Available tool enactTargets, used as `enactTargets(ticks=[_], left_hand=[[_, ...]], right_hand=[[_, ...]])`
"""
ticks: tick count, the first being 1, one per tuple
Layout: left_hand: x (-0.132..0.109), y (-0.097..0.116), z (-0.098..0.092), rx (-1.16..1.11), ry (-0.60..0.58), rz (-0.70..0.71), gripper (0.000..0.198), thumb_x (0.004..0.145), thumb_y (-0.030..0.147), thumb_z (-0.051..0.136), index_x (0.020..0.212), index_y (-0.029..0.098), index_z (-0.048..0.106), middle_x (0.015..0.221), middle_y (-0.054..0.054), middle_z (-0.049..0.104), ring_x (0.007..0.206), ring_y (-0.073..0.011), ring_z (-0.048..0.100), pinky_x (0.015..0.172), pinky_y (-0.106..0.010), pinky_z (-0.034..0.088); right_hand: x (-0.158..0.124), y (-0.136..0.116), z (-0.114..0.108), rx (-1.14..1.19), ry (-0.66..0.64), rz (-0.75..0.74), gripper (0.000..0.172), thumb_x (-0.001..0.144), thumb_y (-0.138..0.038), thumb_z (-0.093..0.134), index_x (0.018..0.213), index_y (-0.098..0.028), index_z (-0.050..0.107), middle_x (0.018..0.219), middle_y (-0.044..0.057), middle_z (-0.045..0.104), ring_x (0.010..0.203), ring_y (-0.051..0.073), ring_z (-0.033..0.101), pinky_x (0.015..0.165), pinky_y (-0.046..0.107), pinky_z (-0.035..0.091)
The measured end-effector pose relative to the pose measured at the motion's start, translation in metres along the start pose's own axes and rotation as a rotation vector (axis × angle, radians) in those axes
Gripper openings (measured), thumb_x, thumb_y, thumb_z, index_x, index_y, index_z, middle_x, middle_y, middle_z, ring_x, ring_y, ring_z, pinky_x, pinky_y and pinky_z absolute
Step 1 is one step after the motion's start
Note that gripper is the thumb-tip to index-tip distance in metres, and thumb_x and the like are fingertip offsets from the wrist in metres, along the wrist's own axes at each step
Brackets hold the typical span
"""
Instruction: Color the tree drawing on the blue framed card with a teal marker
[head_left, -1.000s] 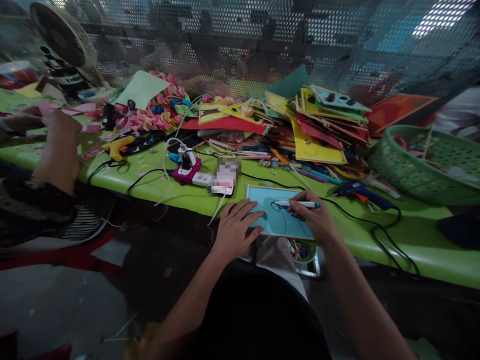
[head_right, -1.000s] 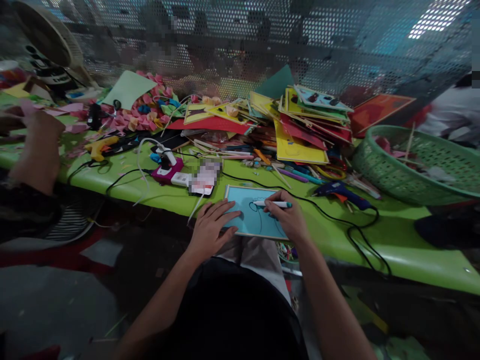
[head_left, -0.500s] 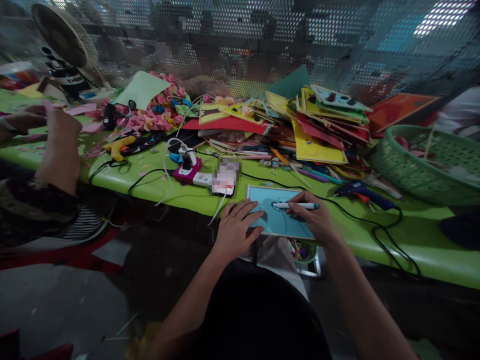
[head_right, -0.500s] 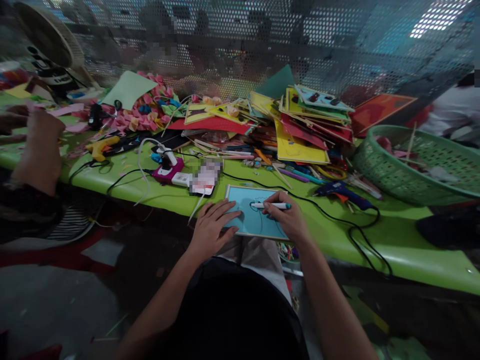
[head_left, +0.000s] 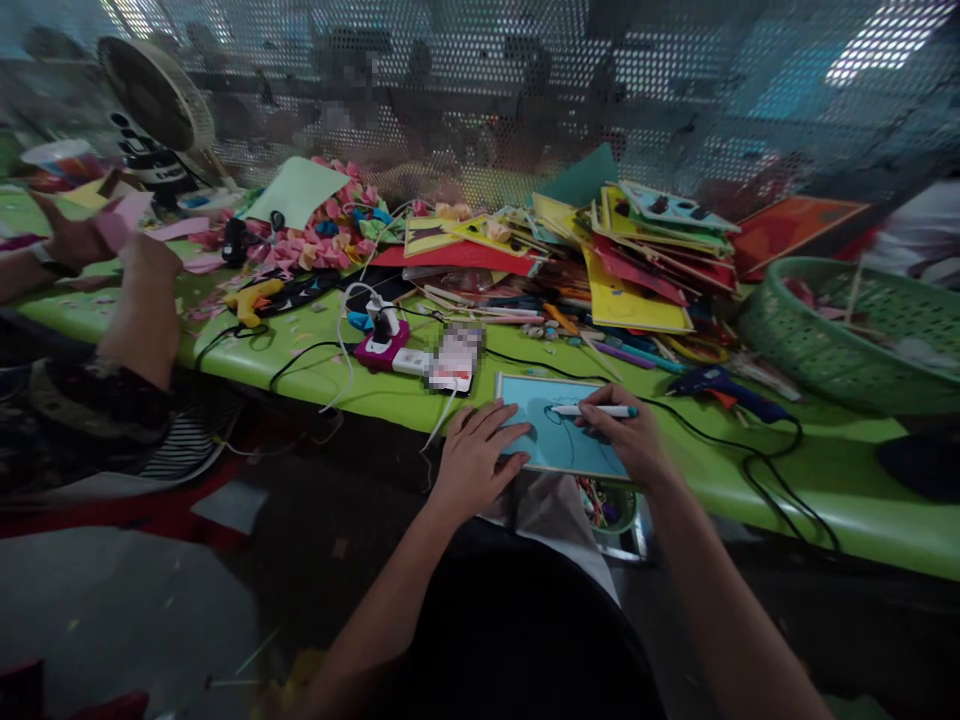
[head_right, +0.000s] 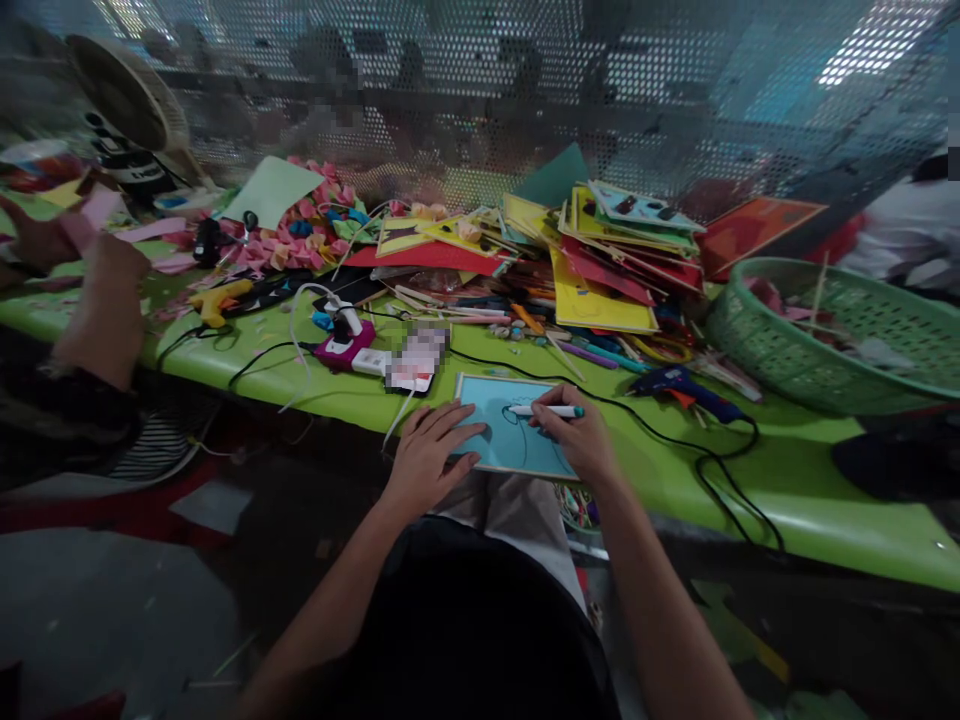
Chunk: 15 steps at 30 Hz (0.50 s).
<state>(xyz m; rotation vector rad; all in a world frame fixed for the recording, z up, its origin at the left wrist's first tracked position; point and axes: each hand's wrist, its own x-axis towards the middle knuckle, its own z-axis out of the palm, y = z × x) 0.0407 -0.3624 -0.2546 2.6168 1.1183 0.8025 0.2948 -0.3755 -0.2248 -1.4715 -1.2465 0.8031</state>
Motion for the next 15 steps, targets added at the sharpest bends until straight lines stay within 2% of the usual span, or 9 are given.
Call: enactTargets(ticks=[15], left_hand=[[-0.0008, -0.0009, 0.0016, -0.018, -0.009, -0.001, 0.036, 0.105, 0.045, 0.052, 0.137, 0.034, 0.063, 0.157, 0.002, 0.056, 0.150, -0.0223, 0.046, 0.126, -0.048, 0.029]], right_hand=[[0.0004, 0.0004, -0.0019, -0.004, 0.038, 0.007, 0.029, 0.078, -0.048, 0.078, 0.077, -0.023, 0.064, 0.064, 0.000, 0.068, 0.060, 0.016, 0.057, 0.059, 0.029, 0.044]])
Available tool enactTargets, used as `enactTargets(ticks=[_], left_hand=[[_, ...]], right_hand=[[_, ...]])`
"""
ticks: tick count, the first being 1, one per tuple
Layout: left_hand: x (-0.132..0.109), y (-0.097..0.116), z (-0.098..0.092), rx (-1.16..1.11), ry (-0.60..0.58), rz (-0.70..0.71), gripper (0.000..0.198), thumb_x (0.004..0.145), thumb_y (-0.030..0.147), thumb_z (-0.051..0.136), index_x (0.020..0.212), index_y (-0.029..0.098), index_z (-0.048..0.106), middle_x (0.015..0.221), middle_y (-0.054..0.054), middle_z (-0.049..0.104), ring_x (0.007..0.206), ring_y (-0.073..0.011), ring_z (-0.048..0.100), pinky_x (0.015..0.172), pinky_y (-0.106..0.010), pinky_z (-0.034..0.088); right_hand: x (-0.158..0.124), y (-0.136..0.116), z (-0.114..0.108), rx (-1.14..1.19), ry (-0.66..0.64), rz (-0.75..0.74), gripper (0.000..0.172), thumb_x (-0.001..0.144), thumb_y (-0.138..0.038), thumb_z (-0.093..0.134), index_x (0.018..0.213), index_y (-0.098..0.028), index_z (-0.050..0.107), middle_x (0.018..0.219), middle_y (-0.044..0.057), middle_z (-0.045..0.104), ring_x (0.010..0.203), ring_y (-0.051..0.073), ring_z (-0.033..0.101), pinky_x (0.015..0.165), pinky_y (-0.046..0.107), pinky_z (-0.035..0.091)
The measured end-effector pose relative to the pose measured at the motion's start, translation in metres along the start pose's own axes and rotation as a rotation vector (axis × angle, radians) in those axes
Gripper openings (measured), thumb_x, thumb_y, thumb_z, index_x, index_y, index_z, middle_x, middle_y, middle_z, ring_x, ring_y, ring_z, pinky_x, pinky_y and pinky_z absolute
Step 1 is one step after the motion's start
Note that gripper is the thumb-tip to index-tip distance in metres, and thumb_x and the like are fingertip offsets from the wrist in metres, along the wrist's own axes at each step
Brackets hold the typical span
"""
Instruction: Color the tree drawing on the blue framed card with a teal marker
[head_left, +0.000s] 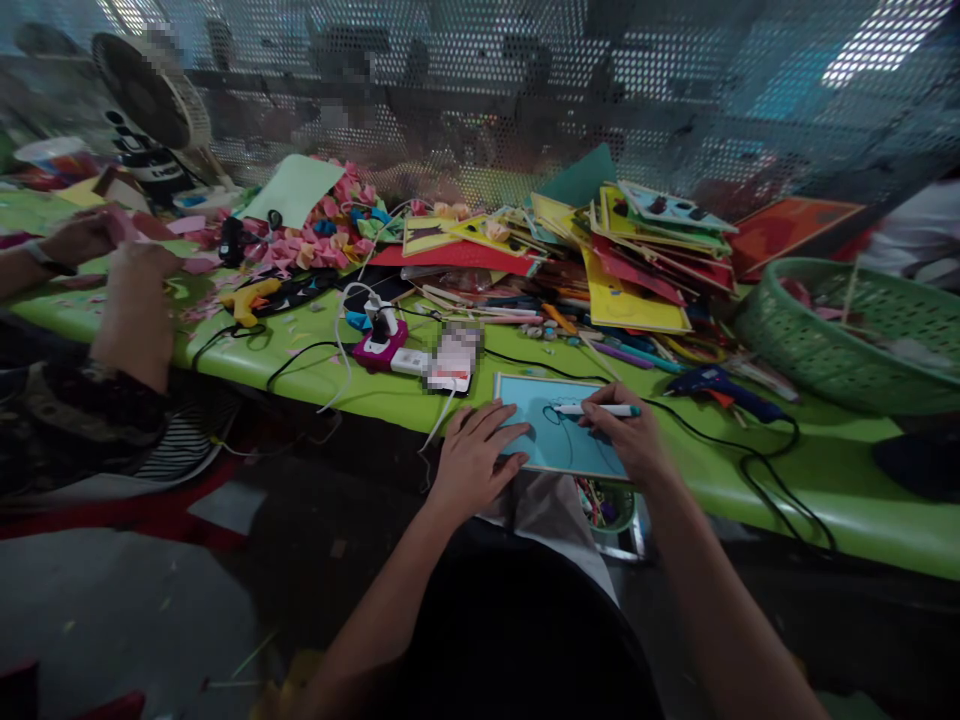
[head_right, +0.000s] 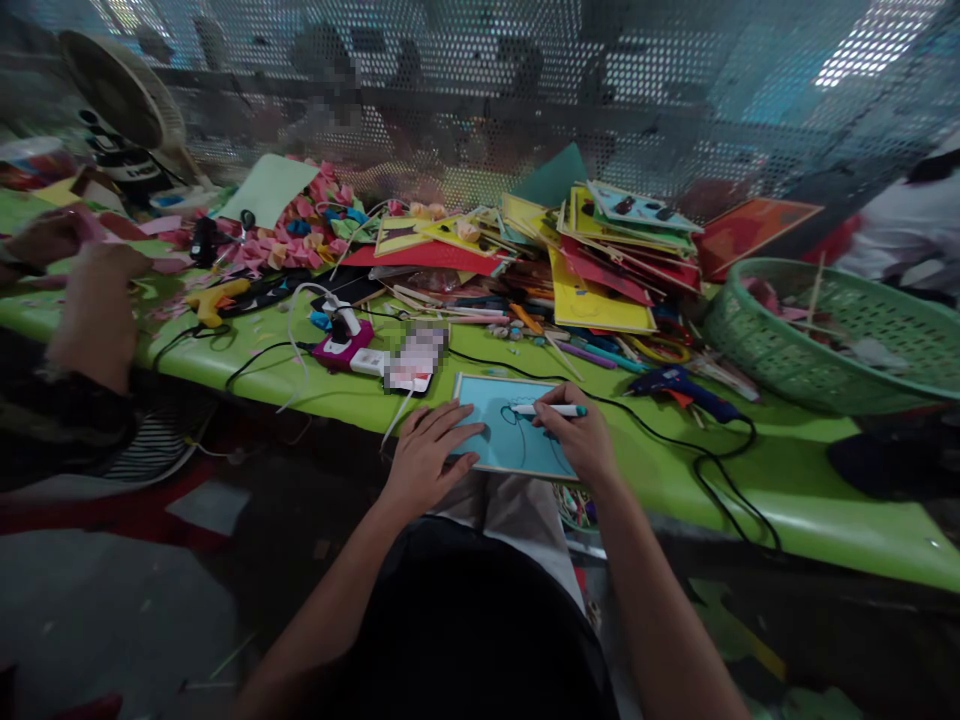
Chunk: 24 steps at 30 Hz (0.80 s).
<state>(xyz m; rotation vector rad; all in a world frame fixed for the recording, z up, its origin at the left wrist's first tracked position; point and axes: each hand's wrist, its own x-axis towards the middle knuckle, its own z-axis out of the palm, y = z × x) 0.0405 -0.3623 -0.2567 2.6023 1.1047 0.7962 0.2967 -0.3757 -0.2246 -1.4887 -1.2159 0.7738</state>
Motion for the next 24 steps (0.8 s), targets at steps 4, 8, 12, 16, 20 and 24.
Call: enactTargets(ticks=[4, 8, 12, 16, 20, 24], left_hand=[[0.0001, 0.0000, 0.0003, 0.006, 0.007, 0.000, 0.035, 0.104, 0.043, 0.054, 0.137, 0.034, 0.064, 0.156, 0.002, 0.058, 0.149, -0.0227, 0.047, 0.126, -0.049, 0.030], [0.0001, 0.0000, 0.0001, 0.008, 0.011, 0.001, 0.035, 0.103, 0.041, 0.056, 0.136, 0.035, 0.065, 0.155, 0.001, 0.058, 0.148, -0.0233, 0.048, 0.126, -0.047, 0.031], [0.0000, -0.0006, 0.0006, 0.002, 0.009, 0.002, 0.035, 0.104, 0.043, 0.054, 0.137, 0.035, 0.064, 0.156, 0.002, 0.057, 0.149, -0.0231, 0.047, 0.126, -0.048, 0.030], [0.0000, -0.0007, 0.0009, -0.006, 0.008, 0.003, 0.035, 0.105, 0.044, 0.053, 0.136, 0.033, 0.064, 0.156, 0.002, 0.057, 0.149, -0.0232, 0.047, 0.126, -0.049, 0.029], [0.0002, -0.0002, 0.0006, -0.007, 0.009, 0.002, 0.035, 0.104, 0.043, 0.054, 0.137, 0.033, 0.064, 0.156, 0.001, 0.057, 0.149, -0.0234, 0.048, 0.126, -0.049, 0.030], [0.0000, 0.0001, 0.0008, -0.006, 0.012, 0.002, 0.035, 0.104, 0.042, 0.054, 0.137, 0.033, 0.064, 0.155, 0.000, 0.058, 0.148, -0.0242, 0.048, 0.126, -0.049, 0.030]], right_hand=[[-0.0005, -0.0009, 0.0014, 0.008, -0.017, 0.001, 0.032, 0.078, -0.051, 0.079, 0.077, -0.023, 0.064, 0.065, 0.001, 0.070, 0.060, 0.016, 0.057, 0.058, 0.028, 0.044], [-0.0008, -0.0004, 0.0019, 0.015, -0.042, 0.002, 0.035, 0.077, -0.054, 0.081, 0.077, -0.023, 0.065, 0.066, 0.001, 0.071, 0.060, 0.015, 0.057, 0.058, 0.028, 0.044], [-0.0012, -0.0008, 0.0013, 0.013, -0.063, 0.005, 0.034, 0.078, -0.053, 0.081, 0.077, -0.023, 0.067, 0.067, 0.001, 0.071, 0.060, 0.015, 0.057, 0.059, 0.027, 0.044], [-0.0017, 0.0008, -0.0001, 0.015, -0.079, 0.006, 0.034, 0.078, -0.053, 0.081, 0.077, -0.023, 0.067, 0.066, 0.001, 0.071, 0.061, 0.016, 0.058, 0.060, 0.028, 0.044], [-0.0019, 0.0039, -0.0016, 0.018, -0.084, 0.007, 0.032, 0.080, -0.052, 0.081, 0.077, -0.023, 0.067, 0.066, 0.001, 0.072, 0.062, 0.016, 0.059, 0.061, 0.028, 0.044], [-0.0013, 0.0061, -0.0019, 0.024, -0.086, 0.008, 0.032, 0.080, -0.052, 0.081, 0.077, -0.023, 0.067, 0.066, 0.001, 0.072, 0.061, 0.016, 0.058, 0.061, 0.028, 0.044]])
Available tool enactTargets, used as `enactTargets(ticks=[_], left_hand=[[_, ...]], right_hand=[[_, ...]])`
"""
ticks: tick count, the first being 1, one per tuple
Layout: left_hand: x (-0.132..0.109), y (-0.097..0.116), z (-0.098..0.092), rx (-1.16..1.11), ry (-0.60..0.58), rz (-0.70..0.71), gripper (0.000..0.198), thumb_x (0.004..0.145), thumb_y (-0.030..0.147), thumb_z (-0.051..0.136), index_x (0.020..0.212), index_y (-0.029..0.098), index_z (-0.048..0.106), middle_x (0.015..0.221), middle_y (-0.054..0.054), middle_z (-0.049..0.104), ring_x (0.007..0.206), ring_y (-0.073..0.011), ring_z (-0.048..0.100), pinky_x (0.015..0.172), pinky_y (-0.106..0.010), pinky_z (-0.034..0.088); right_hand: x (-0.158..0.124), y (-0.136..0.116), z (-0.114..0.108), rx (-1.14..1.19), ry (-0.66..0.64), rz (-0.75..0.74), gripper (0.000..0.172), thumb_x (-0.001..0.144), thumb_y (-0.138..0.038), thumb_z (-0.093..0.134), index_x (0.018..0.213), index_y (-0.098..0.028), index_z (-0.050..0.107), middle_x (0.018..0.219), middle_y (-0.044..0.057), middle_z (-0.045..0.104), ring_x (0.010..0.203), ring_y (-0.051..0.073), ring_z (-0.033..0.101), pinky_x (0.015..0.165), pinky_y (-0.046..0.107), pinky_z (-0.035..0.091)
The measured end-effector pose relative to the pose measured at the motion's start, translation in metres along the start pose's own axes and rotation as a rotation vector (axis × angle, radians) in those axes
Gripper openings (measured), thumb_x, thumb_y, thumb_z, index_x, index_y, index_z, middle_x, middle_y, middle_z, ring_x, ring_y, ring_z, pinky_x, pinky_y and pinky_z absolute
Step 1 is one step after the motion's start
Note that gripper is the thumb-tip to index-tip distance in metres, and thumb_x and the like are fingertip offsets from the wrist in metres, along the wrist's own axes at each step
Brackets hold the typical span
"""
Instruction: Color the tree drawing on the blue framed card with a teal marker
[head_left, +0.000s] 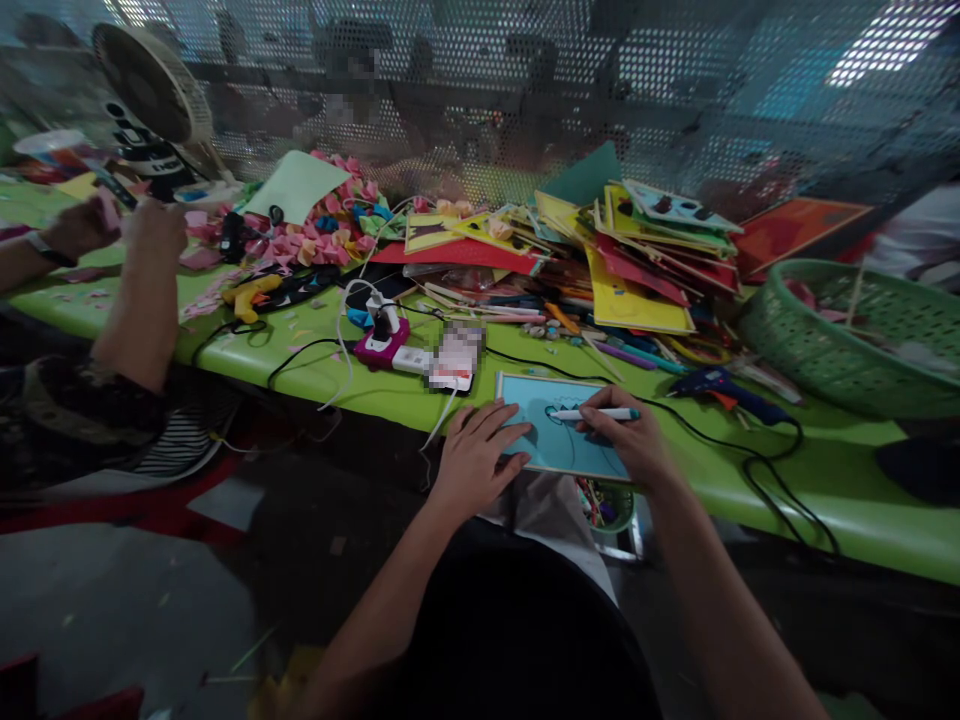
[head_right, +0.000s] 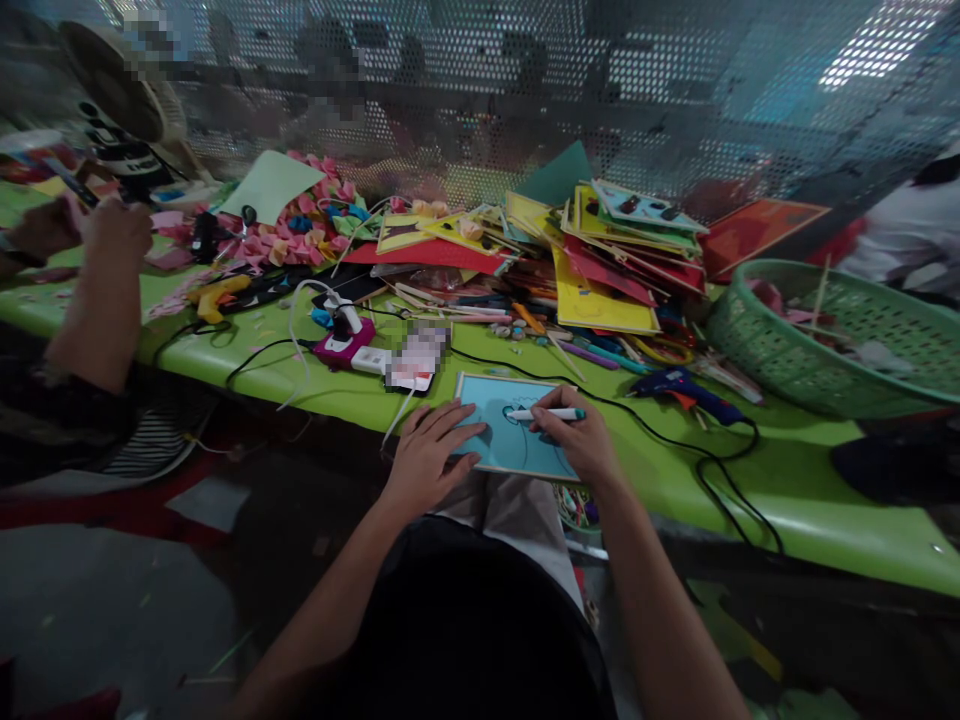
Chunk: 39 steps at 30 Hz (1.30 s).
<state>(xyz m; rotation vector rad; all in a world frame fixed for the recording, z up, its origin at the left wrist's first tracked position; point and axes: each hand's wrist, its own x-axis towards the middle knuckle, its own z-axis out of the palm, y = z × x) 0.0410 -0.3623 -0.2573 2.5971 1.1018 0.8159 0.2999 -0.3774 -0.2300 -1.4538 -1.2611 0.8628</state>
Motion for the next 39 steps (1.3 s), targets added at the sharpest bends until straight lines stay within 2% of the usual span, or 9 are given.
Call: enactTargets(ticks=[15, 22, 39], left_hand=[[0.001, 0.000, -0.001, 0.011, -0.009, 0.004, 0.036, 0.105, 0.043, 0.053, 0.138, 0.034, 0.064, 0.156, 0.001, 0.057, 0.149, -0.0239, 0.047, 0.125, -0.049, 0.031], [0.000, 0.000, -0.001, 0.012, -0.005, 0.004, 0.036, 0.104, 0.042, 0.055, 0.138, 0.034, 0.064, 0.156, 0.001, 0.058, 0.149, -0.0242, 0.047, 0.126, -0.049, 0.031], [0.001, 0.001, -0.002, 0.011, -0.016, -0.002, 0.036, 0.103, 0.041, 0.055, 0.138, 0.033, 0.064, 0.155, 0.000, 0.058, 0.148, -0.0246, 0.048, 0.126, -0.049, 0.032]], right_hand=[[0.000, -0.009, 0.003, -0.021, 0.086, 0.001, 0.027, 0.077, -0.045, 0.079, 0.075, -0.023, 0.064, 0.063, 0.000, 0.068, 0.059, 0.015, 0.056, 0.058, 0.027, 0.043], [0.001, -0.004, 0.001, -0.023, 0.109, 0.000, 0.025, 0.077, -0.043, 0.077, 0.075, -0.023, 0.063, 0.062, 0.000, 0.066, 0.059, 0.015, 0.055, 0.058, 0.028, 0.041], [0.001, -0.009, 0.003, -0.023, 0.070, 0.000, 0.034, 0.078, -0.054, 0.080, 0.077, -0.023, 0.064, 0.065, 0.001, 0.069, 0.059, 0.015, 0.056, 0.057, 0.028, 0.044]])
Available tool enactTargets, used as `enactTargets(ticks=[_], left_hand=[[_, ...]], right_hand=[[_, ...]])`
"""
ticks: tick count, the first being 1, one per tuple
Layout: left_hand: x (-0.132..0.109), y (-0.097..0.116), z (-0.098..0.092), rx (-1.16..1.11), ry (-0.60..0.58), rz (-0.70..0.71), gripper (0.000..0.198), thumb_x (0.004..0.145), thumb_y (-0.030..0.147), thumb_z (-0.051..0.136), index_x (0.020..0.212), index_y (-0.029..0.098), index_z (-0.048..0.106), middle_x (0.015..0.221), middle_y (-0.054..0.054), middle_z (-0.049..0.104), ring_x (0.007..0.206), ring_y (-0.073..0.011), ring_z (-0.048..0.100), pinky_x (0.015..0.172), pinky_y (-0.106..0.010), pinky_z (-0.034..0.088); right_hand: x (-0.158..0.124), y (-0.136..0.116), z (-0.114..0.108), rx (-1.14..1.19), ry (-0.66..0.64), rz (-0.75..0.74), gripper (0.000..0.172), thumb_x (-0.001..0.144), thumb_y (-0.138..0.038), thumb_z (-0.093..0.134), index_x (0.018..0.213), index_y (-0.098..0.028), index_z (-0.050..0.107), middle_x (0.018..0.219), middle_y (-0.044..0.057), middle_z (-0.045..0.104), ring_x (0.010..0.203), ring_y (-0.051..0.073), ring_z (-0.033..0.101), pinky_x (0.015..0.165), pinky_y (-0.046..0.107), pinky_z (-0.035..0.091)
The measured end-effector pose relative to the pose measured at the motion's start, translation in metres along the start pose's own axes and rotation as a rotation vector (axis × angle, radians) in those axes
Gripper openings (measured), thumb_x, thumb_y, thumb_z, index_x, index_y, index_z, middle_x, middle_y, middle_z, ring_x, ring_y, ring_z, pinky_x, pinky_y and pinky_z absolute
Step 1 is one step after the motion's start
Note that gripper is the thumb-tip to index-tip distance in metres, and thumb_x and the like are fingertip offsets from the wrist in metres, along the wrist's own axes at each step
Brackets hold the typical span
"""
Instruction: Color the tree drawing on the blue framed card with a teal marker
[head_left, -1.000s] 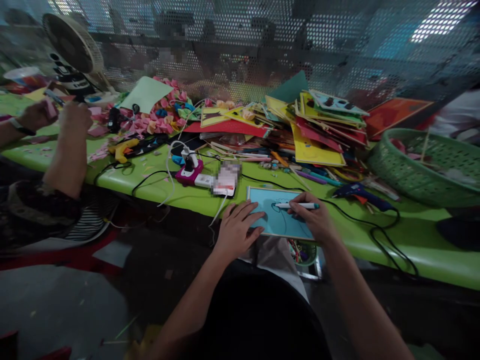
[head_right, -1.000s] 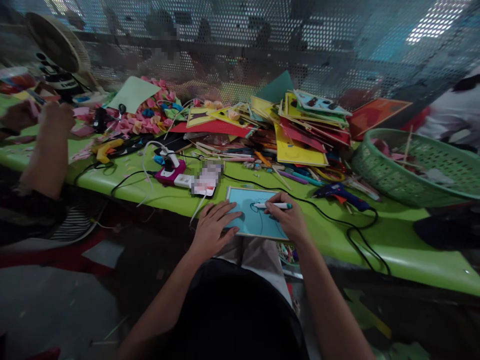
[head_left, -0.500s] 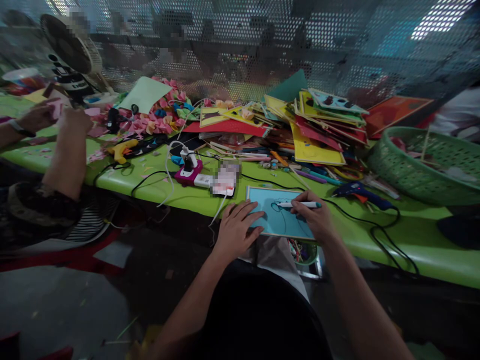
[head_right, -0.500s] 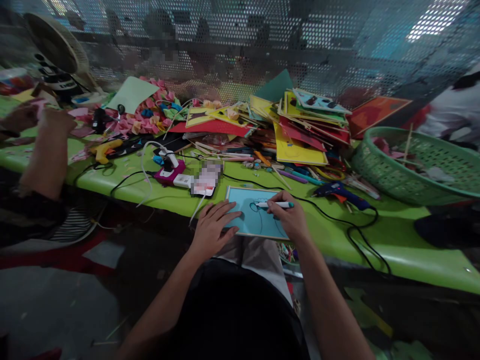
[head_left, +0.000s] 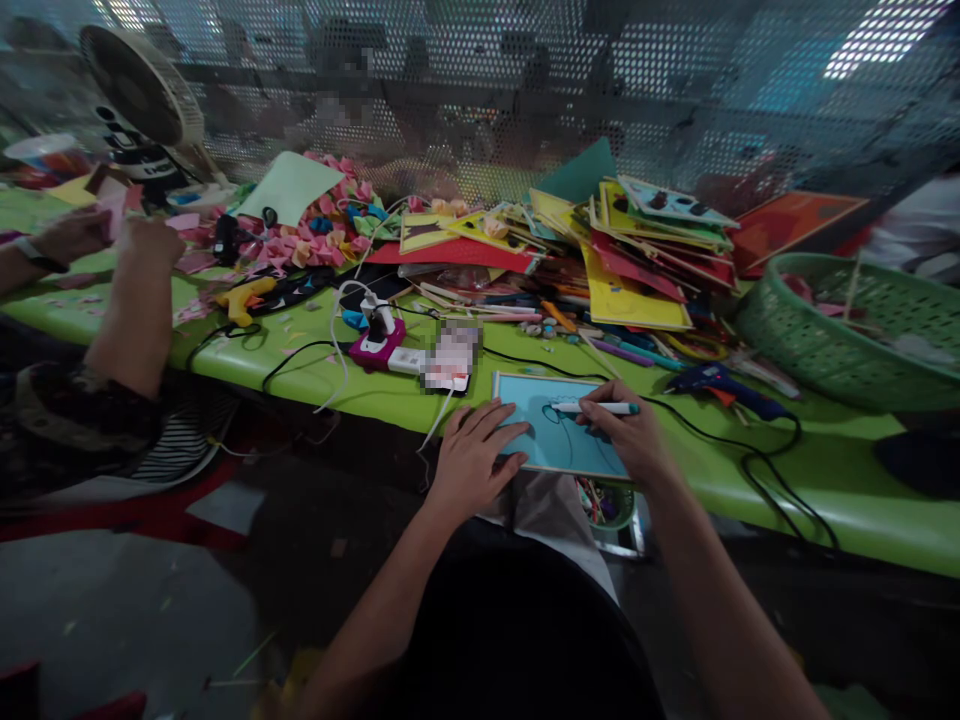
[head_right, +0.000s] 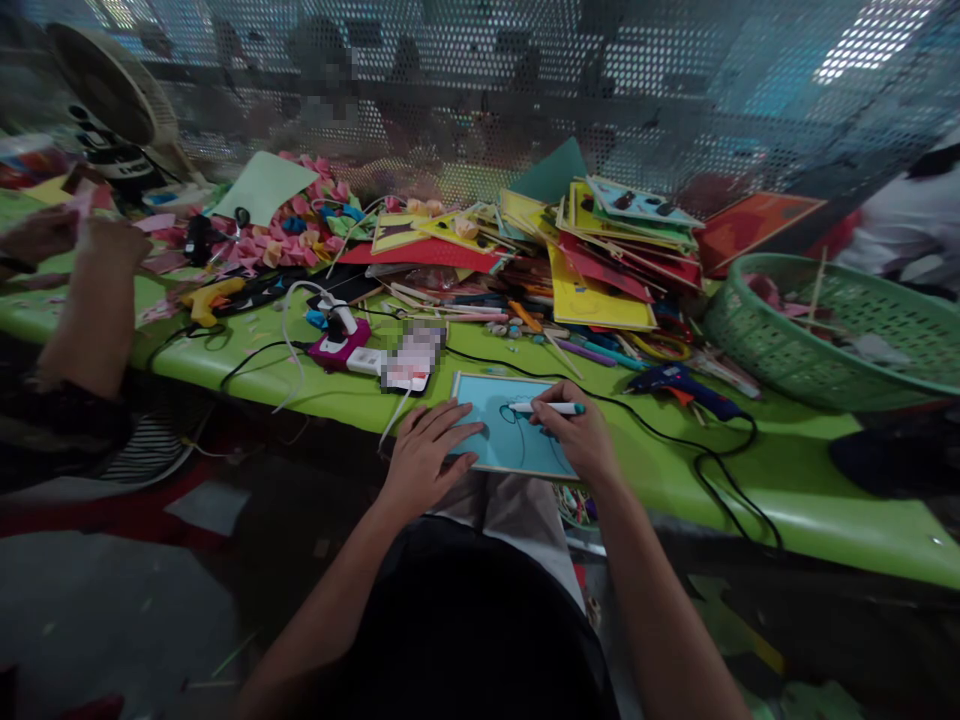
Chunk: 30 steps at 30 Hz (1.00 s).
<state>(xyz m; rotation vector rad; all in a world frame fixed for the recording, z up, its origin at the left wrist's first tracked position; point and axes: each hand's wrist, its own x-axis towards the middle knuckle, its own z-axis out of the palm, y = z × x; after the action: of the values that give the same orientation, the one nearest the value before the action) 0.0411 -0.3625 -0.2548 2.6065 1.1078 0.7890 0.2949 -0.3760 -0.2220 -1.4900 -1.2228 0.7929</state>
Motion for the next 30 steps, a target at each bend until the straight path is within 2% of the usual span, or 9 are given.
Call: enactTargets(ticks=[20, 30], left_hand=[[0.0002, -0.0001, -0.0003, -0.001, 0.001, -0.005, 0.037, 0.105, 0.044, 0.052, 0.138, 0.033, 0.064, 0.156, 0.000, 0.057, 0.149, -0.0238, 0.047, 0.125, -0.049, 0.030], [0.0000, -0.0011, 0.0014, 0.006, 0.007, 0.002, 0.036, 0.105, 0.044, 0.053, 0.137, 0.033, 0.064, 0.156, 0.000, 0.057, 0.149, -0.0238, 0.047, 0.126, -0.049, 0.030]], right_hand=[[-0.0011, 0.0041, -0.0023, 0.008, -0.066, 0.013, 0.031, 0.079, -0.052, 0.079, 0.075, -0.024, 0.065, 0.065, 0.001, 0.071, 0.060, 0.017, 0.059, 0.059, 0.029, 0.045], [0.0002, 0.0051, -0.0010, 0.022, -0.037, 0.010, 0.032, 0.078, -0.052, 0.080, 0.076, -0.024, 0.065, 0.065, 0.001, 0.071, 0.059, 0.017, 0.059, 0.058, 0.029, 0.045]])
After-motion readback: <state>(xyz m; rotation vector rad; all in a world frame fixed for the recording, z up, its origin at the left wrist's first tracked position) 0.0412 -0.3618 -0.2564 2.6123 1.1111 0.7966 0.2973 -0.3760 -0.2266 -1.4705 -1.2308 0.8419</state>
